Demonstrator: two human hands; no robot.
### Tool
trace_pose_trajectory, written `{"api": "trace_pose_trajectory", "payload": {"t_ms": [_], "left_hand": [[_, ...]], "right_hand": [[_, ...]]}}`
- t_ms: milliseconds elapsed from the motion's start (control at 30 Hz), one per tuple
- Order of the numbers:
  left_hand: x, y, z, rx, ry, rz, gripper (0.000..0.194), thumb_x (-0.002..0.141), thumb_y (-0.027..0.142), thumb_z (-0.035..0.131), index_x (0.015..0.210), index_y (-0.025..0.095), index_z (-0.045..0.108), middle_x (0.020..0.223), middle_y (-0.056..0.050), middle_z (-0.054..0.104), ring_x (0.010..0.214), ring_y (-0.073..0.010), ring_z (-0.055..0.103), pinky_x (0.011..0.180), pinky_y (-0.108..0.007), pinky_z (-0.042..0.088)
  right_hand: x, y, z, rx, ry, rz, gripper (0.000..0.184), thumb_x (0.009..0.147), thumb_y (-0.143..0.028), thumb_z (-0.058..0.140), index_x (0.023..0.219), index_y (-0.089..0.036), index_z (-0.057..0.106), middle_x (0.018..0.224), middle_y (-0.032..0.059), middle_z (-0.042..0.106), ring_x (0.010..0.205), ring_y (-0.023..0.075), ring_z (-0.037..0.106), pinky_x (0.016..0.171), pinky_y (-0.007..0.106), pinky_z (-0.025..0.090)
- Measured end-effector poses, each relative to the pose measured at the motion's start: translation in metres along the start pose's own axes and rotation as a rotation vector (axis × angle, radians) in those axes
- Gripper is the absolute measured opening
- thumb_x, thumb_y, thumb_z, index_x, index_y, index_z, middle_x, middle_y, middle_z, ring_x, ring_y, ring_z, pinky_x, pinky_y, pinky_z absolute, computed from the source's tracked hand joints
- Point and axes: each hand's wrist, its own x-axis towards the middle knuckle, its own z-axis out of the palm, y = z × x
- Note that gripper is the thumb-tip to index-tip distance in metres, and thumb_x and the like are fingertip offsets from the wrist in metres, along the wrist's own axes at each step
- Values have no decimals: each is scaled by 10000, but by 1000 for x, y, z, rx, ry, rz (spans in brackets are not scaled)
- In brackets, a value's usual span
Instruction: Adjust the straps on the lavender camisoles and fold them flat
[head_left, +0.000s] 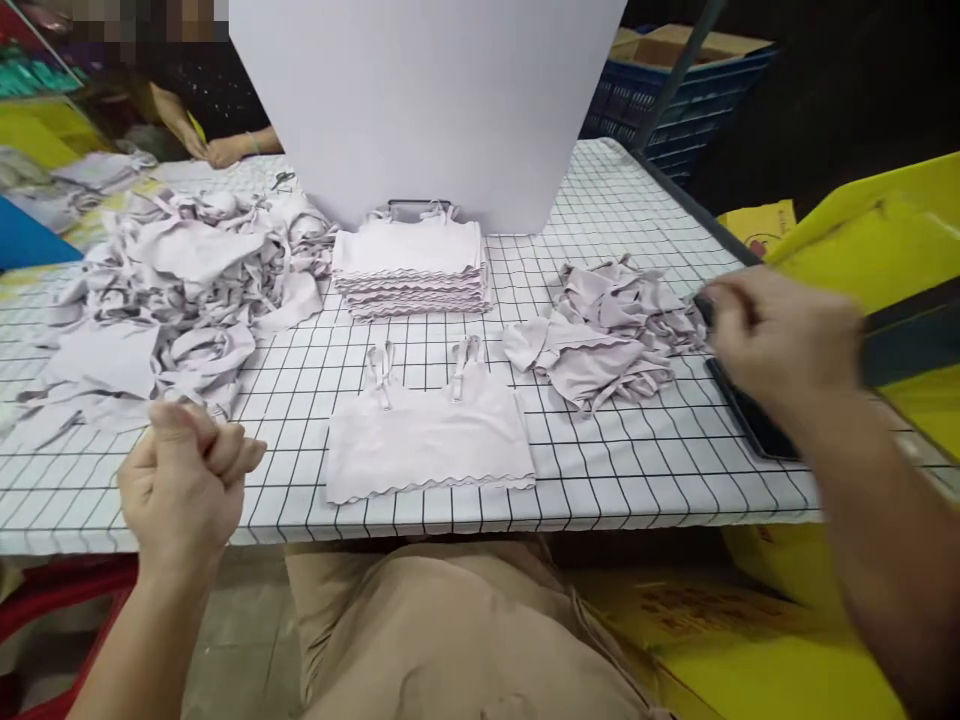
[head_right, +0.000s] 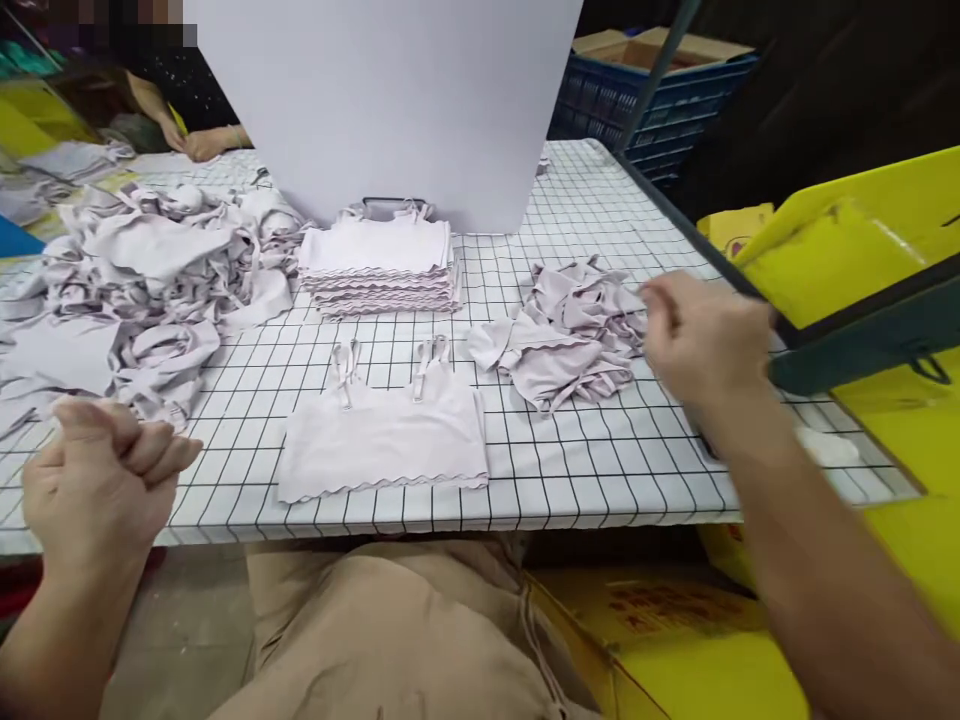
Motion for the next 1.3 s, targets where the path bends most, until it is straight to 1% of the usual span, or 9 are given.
{"api": "trace_pose_trajectory", "payload": {"t_ms": [100, 167, 333, 467, 600, 733, 933, 1100, 1300], "left_hand": [[13, -2, -11, 32, 57, -39, 506, 718, 401, 838, 546, 185, 414, 444, 89, 246, 369, -38, 193, 345, -185, 177], [25, -6, -14, 33, 41, -81, 310, 671, 297, 843, 654, 213, 545, 420, 103, 251, 365, -50, 194, 338, -178, 197], [44, -14, 22, 53, -234, -164, 537, 604, 190, 848, 1079, 312, 628, 734, 47, 615, 565, -113, 537, 434, -196, 399], [52, -15, 80, 233, -554, -127, 363, 752, 354, 785, 1070, 215, 678, 997, -38, 649, 784, -147, 627, 614, -249, 505], [61, -10, 150, 248, -756, -81, 342, 768, 424, 754, 979, 162, 690, 876, -55, 677, 766, -169, 647, 641, -281, 526], [60, 5, 225, 109, -890, -102, 334, 803, 416, 731, 977, 141, 655, 919, -87, 699, 799, -189, 693, 709, -330, 580], [44, 43, 311, -47, -906, 117, 603, 753, 352, 812, 1275, 168, 573, 1330, -166, 625, 990, -224, 669, 787, -327, 561], [40, 74, 322, -109, -1080, 78, 293, 845, 394, 697, 842, 103, 726, 793, -101, 722, 701, -170, 627, 653, -285, 487], [47, 93, 279, -221, -1258, -74, 316, 788, 441, 772, 752, 136, 696, 611, -5, 576, 553, -97, 506, 541, -233, 383]], "right_hand": [[0, -100, -11, 327, -66, -110, 346, 960, -248, 403, 1083, -124, 701, 1042, 175, 700, 999, 279, 648, 907, 428, 520], [0, -136, -5, 458, -159, -112, 284, 935, -241, 471, 1057, -141, 707, 1005, 145, 691, 946, 263, 645, 868, 425, 541], [23, -160, 53, 381, -398, -400, 360, 888, -92, 481, 1116, -195, 740, 1123, 128, 668, 1110, 272, 549, 1040, 527, 399], [72, -157, 63, 470, -309, -318, 300, 889, -122, 464, 976, -174, 746, 1047, 100, 709, 1057, 239, 574, 998, 409, 434], [124, -139, 18, 473, -42, -133, 368, 899, -144, 371, 1102, -127, 677, 1009, 111, 700, 942, 215, 617, 864, 320, 463], [160, -128, -52, 510, 228, -5, 244, 840, -188, 469, 932, -147, 691, 738, 28, 615, 701, 172, 549, 714, 284, 412], [165, -138, -140, 973, -114, 42, 233, 740, -339, 660, 606, -162, 590, 521, -51, 412, 466, 75, 349, 473, 243, 252], [141, -132, -176, 1109, -201, 71, 234, 676, -376, 758, 689, -154, 686, 575, -22, 567, 476, 75, 433, 442, 223, 292], [112, -99, -184, 1049, -265, 164, 249, 595, -330, 861, 678, -140, 722, 624, -9, 603, 594, 91, 504, 519, 204, 386]]}}
